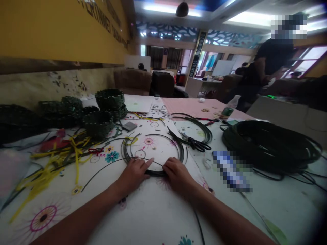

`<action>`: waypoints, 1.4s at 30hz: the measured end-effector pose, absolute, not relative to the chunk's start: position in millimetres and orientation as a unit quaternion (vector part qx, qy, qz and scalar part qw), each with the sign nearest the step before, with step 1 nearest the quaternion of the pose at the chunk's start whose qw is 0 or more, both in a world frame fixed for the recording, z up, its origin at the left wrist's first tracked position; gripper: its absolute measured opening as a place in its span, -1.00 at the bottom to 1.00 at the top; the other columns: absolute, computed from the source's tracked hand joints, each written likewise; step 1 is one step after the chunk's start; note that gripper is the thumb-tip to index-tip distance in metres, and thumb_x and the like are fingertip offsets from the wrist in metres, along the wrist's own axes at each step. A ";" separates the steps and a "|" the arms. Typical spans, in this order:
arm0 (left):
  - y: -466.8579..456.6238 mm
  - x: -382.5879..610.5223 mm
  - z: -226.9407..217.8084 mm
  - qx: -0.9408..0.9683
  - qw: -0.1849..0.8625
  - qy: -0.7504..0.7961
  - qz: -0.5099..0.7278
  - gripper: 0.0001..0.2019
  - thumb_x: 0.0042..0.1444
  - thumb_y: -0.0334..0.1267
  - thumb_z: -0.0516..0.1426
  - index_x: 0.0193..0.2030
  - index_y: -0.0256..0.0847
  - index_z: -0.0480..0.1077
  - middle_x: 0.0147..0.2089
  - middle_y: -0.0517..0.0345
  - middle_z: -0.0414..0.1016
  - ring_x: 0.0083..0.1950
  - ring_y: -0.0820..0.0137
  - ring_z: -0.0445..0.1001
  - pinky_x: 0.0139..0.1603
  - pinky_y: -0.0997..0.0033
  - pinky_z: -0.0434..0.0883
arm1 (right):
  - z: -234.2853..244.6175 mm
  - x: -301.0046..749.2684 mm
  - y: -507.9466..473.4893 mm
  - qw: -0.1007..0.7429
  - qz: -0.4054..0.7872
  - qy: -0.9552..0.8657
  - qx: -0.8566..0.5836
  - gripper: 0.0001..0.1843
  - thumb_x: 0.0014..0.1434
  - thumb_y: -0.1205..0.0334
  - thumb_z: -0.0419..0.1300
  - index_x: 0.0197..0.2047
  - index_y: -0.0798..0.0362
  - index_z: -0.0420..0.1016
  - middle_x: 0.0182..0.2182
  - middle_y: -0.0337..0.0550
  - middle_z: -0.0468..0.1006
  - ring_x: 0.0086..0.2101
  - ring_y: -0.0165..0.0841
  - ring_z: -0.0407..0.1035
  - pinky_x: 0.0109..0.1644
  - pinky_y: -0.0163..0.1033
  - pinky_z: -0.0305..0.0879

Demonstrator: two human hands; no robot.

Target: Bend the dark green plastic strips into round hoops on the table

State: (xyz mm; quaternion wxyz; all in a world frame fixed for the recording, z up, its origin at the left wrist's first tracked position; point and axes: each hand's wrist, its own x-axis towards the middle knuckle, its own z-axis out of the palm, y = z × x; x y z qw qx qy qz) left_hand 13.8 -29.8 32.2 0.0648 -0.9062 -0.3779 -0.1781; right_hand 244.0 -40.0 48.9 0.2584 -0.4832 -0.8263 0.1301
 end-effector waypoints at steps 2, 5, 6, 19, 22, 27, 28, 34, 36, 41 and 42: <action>-29.8 13.7 34.3 -0.910 0.060 -0.371 -0.177 -0.39 0.10 -0.27 0.24 0.28 -0.18 0.14 -0.15 0.05 0.46 -0.09 0.20 0.41 0.04 0.11 0.32 | 47.8 246.4 -38.1 0.264 0.126 -0.814 -0.501 -0.66 0.30 0.34 0.05 -0.53 0.07 0.29 -0.45 -0.18 0.37 -0.35 -0.35 0.23 -0.21 -0.25 0.14; -29.8 14.0 37.0 -0.918 0.061 -0.359 -0.156 -0.70 0.11 -0.32 0.22 -0.01 -0.21 0.34 -0.20 0.08 0.44 -0.13 0.22 0.39 -0.02 0.17 0.32 | 46.9 248.9 -35.8 0.264 0.129 -0.804 -0.517 -0.68 0.28 0.35 0.04 -0.53 0.06 0.28 -0.46 -0.18 0.37 -0.36 -0.35 0.24 -0.25 -0.26 0.13; -29.8 14.2 37.8 -0.921 0.066 -0.354 -0.146 -0.82 0.13 -0.33 0.20 -0.12 -0.22 0.36 -0.22 0.08 0.43 -0.15 0.23 0.38 -0.04 0.19 0.31 | 46.8 249.2 -35.5 0.265 0.132 -0.802 -0.519 -0.69 0.28 0.34 0.04 -0.53 0.06 0.27 -0.46 -0.18 0.37 -0.36 -0.35 0.24 -0.25 -0.27 0.13; -31.2 12.1 47.2 -0.908 0.123 -0.350 -0.193 -0.90 0.26 -0.34 0.03 -0.29 -0.22 0.31 -0.29 0.10 0.40 -0.19 0.27 0.33 -0.08 0.20 0.26 | 47.8 242.9 -39.9 0.195 0.117 -0.872 -0.434 -0.76 0.22 0.05 0.20 -0.25 0.07 0.43 -0.35 -0.16 0.51 -0.30 -0.31 0.33 -0.18 -0.23 0.10; -31.9 12.4 48.7 -0.908 0.118 -0.342 -0.211 -0.92 0.26 -0.33 0.04 -0.26 -0.21 0.33 -0.29 0.11 0.41 -0.16 0.27 0.37 0.00 0.15 0.27 | 44.0 241.0 -40.8 0.165 0.078 -0.873 -0.452 -0.70 0.11 0.03 0.30 -0.25 0.08 0.41 -0.34 -0.14 0.51 -0.29 -0.27 0.34 -0.18 -0.21 0.09; -39.5 11.4 57.6 -0.891 0.111 -0.318 -0.303 -0.82 0.24 -0.33 0.07 -0.02 -0.14 0.34 -0.10 0.07 0.48 0.07 0.26 0.39 0.32 -0.07 0.06 | 41.9 239.4 -41.0 0.162 0.018 -0.853 -0.496 -0.84 0.23 0.27 0.16 -0.40 0.05 0.33 -0.43 -0.15 0.46 -0.37 -0.30 0.29 -0.25 -0.23 0.04; -41.5 10.3 60.6 -0.885 0.117 -0.315 -0.321 -0.76 0.23 -0.35 0.08 0.03 -0.12 0.32 -0.02 0.05 0.46 0.14 0.24 0.36 0.34 -0.09 0.03 | 42.2 240.3 -40.4 0.172 0.019 -0.850 -0.497 -0.83 0.23 0.27 0.16 -0.41 0.05 0.31 -0.44 -0.16 0.45 -0.38 -0.31 0.28 -0.26 -0.24 0.03; -32.8 -9.0 70.9 -0.763 0.135 -0.376 -0.508 -0.83 0.17 -0.40 0.09 -0.11 -0.10 0.29 -0.02 0.04 0.36 0.10 0.25 0.35 0.25 -0.01 0.22 | 42.6 250.1 -36.0 0.253 0.022 -0.842 -0.477 -0.72 0.26 0.21 0.11 -0.48 0.01 0.21 -0.51 -0.19 0.39 -0.44 -0.33 0.23 -0.33 -0.27 0.05; -19.4 -20.7 66.7 -0.704 0.099 -0.445 -0.544 -0.91 0.19 -0.33 0.06 -0.16 -0.15 0.26 -0.10 0.03 0.35 0.02 0.25 0.37 0.14 0.09 0.33 | 43.4 251.6 -35.9 0.280 0.023 -0.837 -0.470 -0.71 0.27 0.21 0.09 -0.48 0.01 0.20 -0.51 -0.19 0.39 -0.45 -0.33 0.23 -0.33 -0.27 0.07; 21.8 -49.4 42.1 -0.666 0.051 -0.576 -0.472 -0.78 0.14 -0.30 0.06 -0.05 -0.19 0.27 0.01 -0.06 0.34 0.16 0.15 0.30 0.24 0.05 0.24 | 48.5 251.6 -37.2 0.319 0.036 -0.833 -0.451 -0.71 0.28 0.21 0.06 -0.50 0.01 0.20 -0.53 -0.19 0.37 -0.45 -0.33 0.24 -0.33 -0.27 0.10; 29.8 -52.7 37.2 -0.663 0.041 -0.593 -0.456 -0.71 0.12 -0.29 0.08 0.01 -0.20 0.27 0.08 -0.09 0.33 0.20 0.13 0.28 0.27 0.05 0.22 | 49.5 251.6 -37.4 0.322 0.038 -0.835 -0.444 -0.71 0.28 0.22 0.05 -0.50 0.01 0.20 -0.53 -0.19 0.37 -0.45 -0.32 0.24 -0.33 -0.26 0.10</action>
